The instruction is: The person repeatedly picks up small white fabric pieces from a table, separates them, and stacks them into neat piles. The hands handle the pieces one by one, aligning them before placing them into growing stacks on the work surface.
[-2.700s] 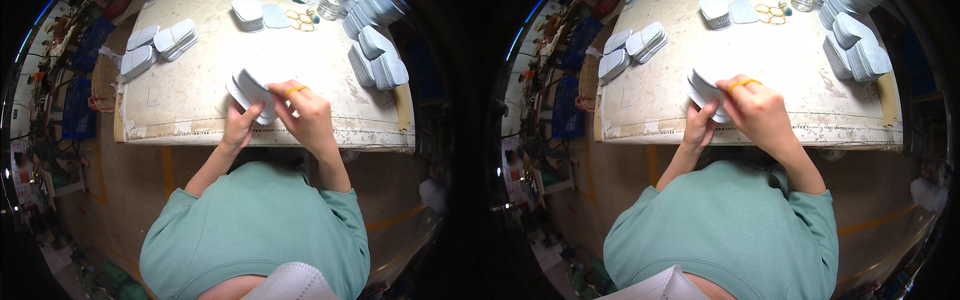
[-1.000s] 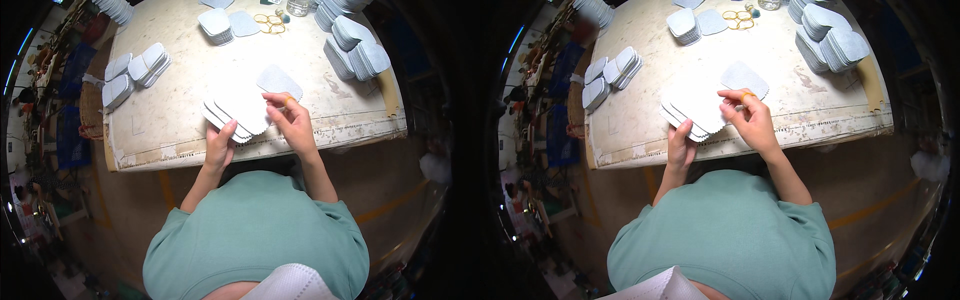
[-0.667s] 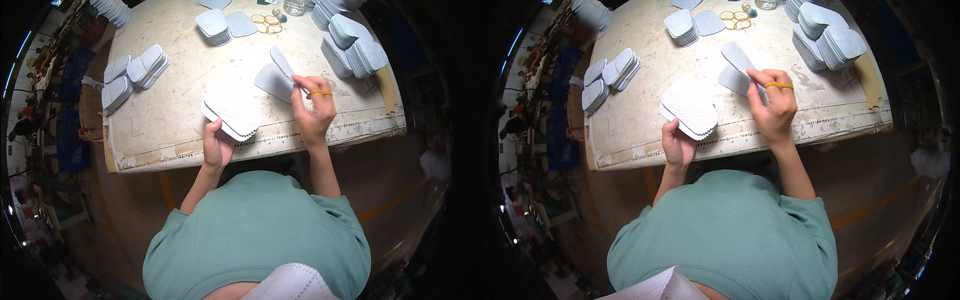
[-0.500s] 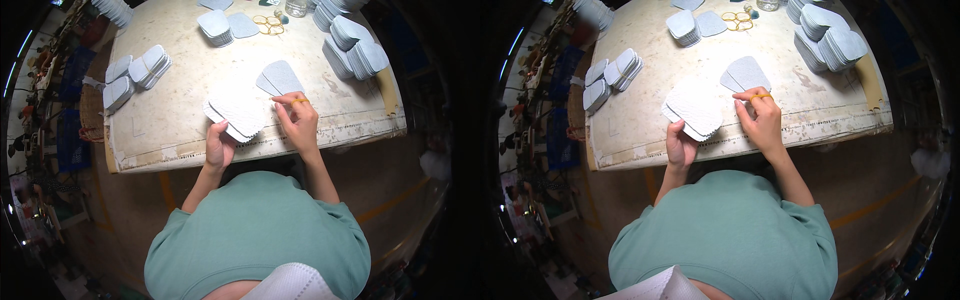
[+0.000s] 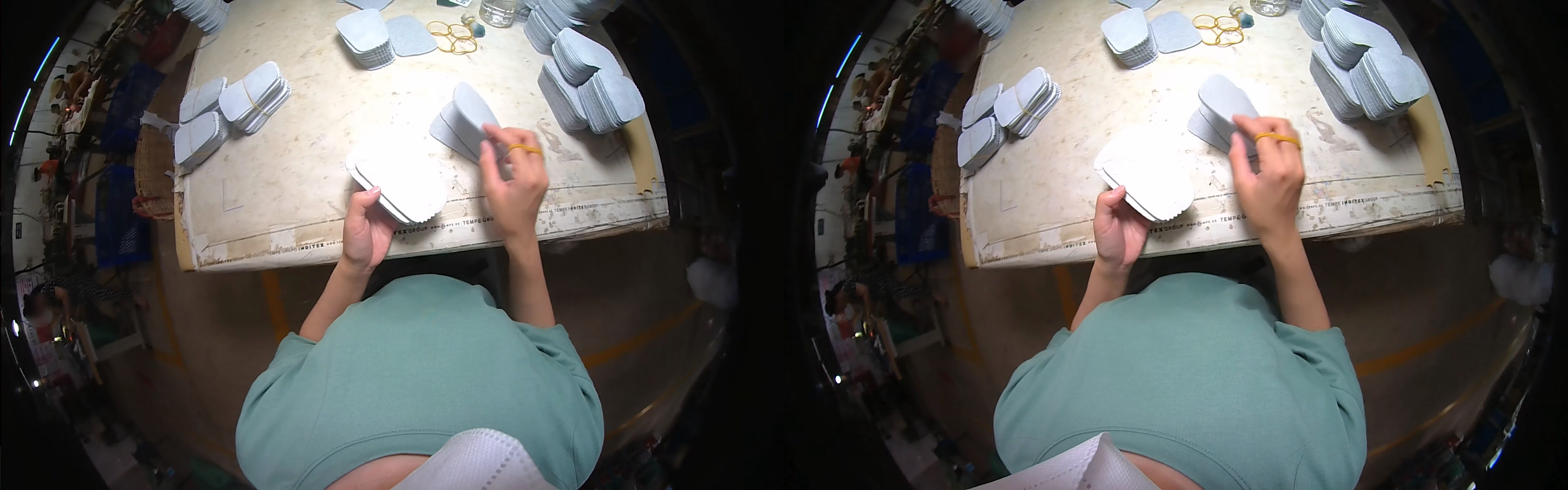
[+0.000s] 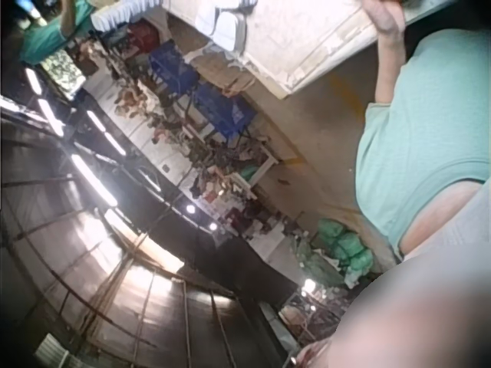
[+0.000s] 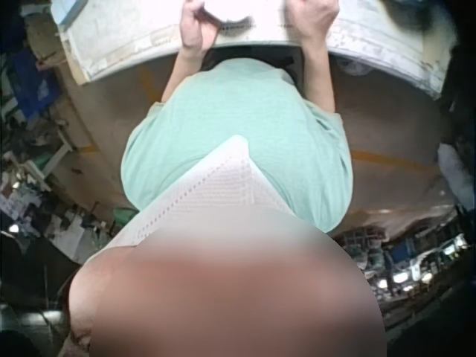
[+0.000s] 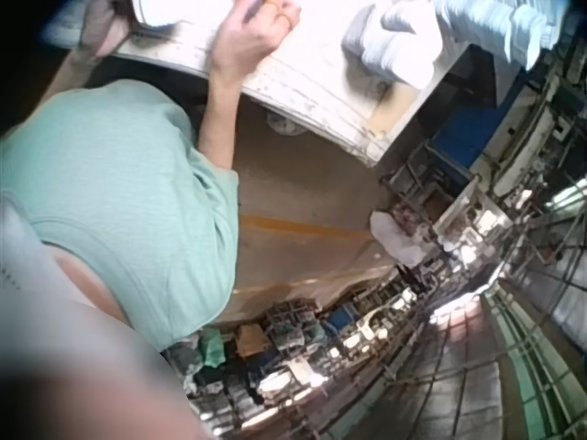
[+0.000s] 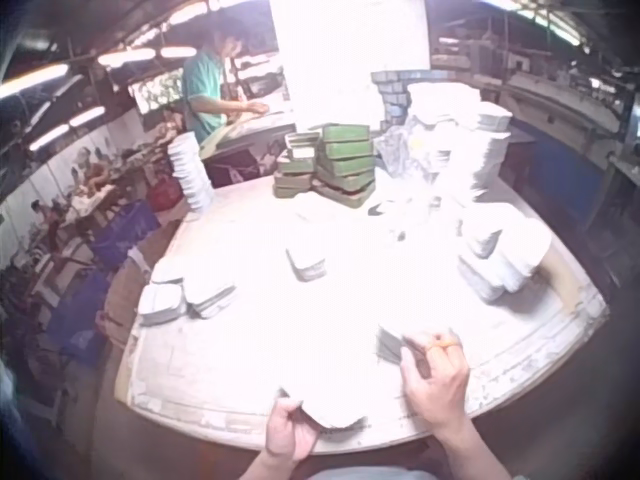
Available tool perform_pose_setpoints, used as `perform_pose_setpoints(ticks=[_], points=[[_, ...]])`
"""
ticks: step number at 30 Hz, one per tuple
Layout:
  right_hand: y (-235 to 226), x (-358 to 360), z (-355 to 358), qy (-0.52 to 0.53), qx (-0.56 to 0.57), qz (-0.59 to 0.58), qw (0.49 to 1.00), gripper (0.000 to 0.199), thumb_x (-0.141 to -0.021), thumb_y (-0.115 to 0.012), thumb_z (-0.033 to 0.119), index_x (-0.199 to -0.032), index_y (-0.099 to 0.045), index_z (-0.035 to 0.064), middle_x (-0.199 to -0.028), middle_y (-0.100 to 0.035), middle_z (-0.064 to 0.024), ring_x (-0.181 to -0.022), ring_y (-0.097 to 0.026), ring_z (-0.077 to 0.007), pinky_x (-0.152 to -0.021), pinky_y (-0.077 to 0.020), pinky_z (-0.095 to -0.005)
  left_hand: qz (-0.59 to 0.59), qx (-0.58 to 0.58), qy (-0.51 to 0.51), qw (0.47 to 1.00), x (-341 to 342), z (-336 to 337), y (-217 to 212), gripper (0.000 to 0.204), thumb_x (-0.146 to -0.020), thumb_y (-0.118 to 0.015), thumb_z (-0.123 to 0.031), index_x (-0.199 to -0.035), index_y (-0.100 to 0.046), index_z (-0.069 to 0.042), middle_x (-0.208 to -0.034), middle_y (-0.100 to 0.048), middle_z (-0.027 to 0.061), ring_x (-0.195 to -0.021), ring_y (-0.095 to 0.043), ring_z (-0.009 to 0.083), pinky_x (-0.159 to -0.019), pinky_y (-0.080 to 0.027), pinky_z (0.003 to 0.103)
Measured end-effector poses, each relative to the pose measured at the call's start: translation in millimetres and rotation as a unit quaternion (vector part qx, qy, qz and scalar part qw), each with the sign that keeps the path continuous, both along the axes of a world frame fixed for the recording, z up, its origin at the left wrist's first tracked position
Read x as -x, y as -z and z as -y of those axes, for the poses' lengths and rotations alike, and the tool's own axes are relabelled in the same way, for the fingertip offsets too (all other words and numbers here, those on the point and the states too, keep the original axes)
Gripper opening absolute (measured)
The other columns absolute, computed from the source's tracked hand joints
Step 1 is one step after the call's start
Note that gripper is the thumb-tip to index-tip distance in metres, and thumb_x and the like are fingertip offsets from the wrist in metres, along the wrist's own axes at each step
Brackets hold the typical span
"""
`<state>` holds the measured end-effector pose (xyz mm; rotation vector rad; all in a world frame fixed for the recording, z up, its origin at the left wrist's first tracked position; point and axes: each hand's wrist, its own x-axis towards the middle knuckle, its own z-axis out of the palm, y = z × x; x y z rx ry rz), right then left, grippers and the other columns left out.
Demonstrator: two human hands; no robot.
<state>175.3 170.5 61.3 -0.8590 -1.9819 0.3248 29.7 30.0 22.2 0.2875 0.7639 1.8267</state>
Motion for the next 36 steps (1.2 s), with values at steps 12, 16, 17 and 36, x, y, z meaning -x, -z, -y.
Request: perform_pose_setpoints(ticks=[12, 16, 17, 36], points=[[-3, -2, 3, -0.06, 0.059, -0.121, 0.989, 0.019, -0.085, -0.065, -0.003, -0.103, -0.07, 0.0025, -0.097, -0.063, -0.0071, -0.082, -0.06, -0.0115, -0.064, -0.0468, -0.0226, 0.032, -0.071, 0.021, 0.997, 3, -2, 5, 0.057, -0.095, -0.038, -0.025, -0.143, -0.032, 0.004, -0.141, -0.046, 0.02, -0.132, -0.046, 0.0306, -0.11, -0.039, 0.046], [0, 1, -1, -0.02, -0.003, -0.009, 1.0, 0.018, -0.082, -0.069, 0.003, -0.099, -0.071, 0.0038, -0.088, -0.064, -0.0085, -0.073, -0.06, -0.0167, -0.06, -0.0488, -0.0273, -0.008, 0.016, -0.012, 1.0, -1, -2, 3, 0.057, -0.095, -0.038, -0.026, -0.143, -0.032, 0.005, -0.141, -0.046, 0.0202, -0.132, -0.046, 0.0305, -0.11, -0.038, 0.046], [4, 0, 6, -0.063, 0.141, -0.023, 0.988, 0.018, -0.082, -0.069, 0.006, -0.1, -0.071, 0.004, -0.088, -0.064, -0.0074, -0.072, -0.059, -0.0147, -0.059, -0.0471, -0.0253, -0.033, 0.031, -0.015, 0.999, -2, -3, 2, 0.056, -0.096, -0.038, -0.026, -0.143, -0.032, 0.005, -0.141, -0.046, 0.0201, -0.131, -0.046, 0.0304, -0.11, -0.038, 0.046], [18, -1, 18, -0.185, 0.313, -0.081, 0.928, 0.022, -0.089, -0.066, 0.006, -0.111, -0.068, 0.0007, -0.101, -0.062, -0.0052, -0.076, -0.057, -0.0077, -0.063, -0.046, -0.0213, -0.05, 0.034, 0.004, 0.998, -2, -3, -1, 0.054, -0.099, -0.038, -0.024, -0.144, -0.028, 0.004, -0.141, -0.045, 0.0176, -0.13, -0.047, 0.0272, -0.111, -0.037, 0.044]])
